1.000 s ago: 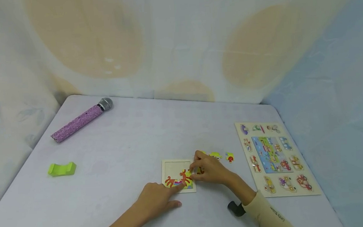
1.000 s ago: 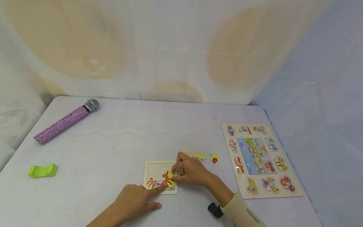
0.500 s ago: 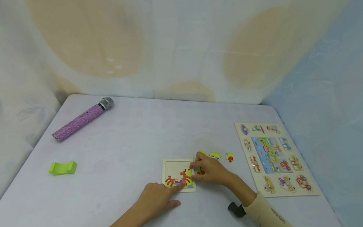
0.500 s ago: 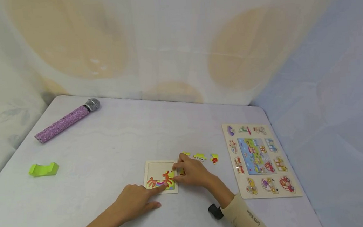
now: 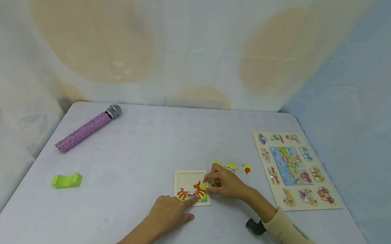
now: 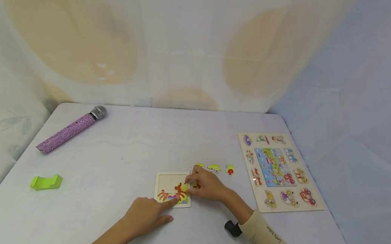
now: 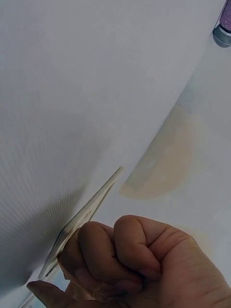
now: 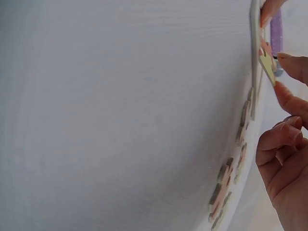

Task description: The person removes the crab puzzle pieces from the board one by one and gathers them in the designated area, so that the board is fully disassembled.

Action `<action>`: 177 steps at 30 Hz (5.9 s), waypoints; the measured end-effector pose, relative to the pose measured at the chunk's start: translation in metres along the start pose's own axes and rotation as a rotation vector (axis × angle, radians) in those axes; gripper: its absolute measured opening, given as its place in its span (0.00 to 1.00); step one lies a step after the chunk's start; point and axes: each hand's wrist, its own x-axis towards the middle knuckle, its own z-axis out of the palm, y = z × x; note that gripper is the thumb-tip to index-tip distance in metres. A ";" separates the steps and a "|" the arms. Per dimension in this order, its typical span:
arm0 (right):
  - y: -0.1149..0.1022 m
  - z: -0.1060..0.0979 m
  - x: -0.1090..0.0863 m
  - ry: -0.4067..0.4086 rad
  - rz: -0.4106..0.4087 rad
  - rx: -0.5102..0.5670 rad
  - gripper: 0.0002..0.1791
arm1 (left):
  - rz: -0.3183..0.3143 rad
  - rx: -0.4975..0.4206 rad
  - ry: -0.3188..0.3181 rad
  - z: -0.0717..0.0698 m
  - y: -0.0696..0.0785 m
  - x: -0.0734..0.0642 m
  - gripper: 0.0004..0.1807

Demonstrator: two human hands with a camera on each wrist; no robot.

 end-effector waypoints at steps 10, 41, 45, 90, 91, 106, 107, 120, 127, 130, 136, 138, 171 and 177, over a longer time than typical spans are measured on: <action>0.001 0.000 0.000 0.036 -0.016 -0.002 0.11 | 0.001 -0.004 -0.009 0.000 -0.001 -0.001 0.26; 0.004 0.000 0.010 -0.018 0.007 -0.052 0.12 | -0.002 0.003 0.017 0.002 0.001 -0.003 0.26; -0.001 -0.001 0.009 -0.005 -0.046 -0.147 0.12 | 0.000 0.007 0.017 0.003 0.000 -0.003 0.26; -0.034 0.027 0.024 0.151 0.067 -0.362 0.10 | -0.004 0.056 0.064 0.007 0.003 -0.006 0.29; -0.032 0.027 0.024 0.160 0.065 -0.359 0.09 | -0.003 0.056 0.065 0.007 0.003 -0.006 0.29; -0.013 0.019 0.027 0.080 0.166 0.006 0.12 | 0.003 0.034 0.057 0.003 0.003 -0.004 0.25; -0.013 0.019 0.027 0.081 0.166 0.009 0.13 | 0.001 0.034 0.056 0.002 0.003 -0.004 0.25; -0.023 0.024 0.028 0.118 0.058 -0.294 0.12 | 0.001 0.053 0.069 0.003 0.004 -0.005 0.26; -0.022 0.025 0.026 0.183 -0.006 -0.343 0.12 | 0.000 0.063 0.077 0.006 0.004 -0.004 0.26; -0.020 0.026 0.025 0.208 -0.032 -0.320 0.10 | 0.002 0.072 0.073 0.006 0.004 -0.003 0.25; -0.019 0.020 0.023 0.282 -0.111 -0.261 0.08 | 0.006 0.067 0.050 0.003 0.003 -0.002 0.25; -0.018 0.017 0.022 0.272 -0.108 -0.237 0.08 | 0.006 0.054 0.040 0.002 0.003 -0.002 0.24; -0.007 -0.005 0.011 -0.089 -0.053 -0.115 0.20 | -0.003 0.026 0.047 0.005 0.002 -0.003 0.26; -0.008 -0.005 0.015 -0.170 -0.044 -0.096 0.20 | -0.003 0.032 0.051 0.006 0.002 -0.003 0.26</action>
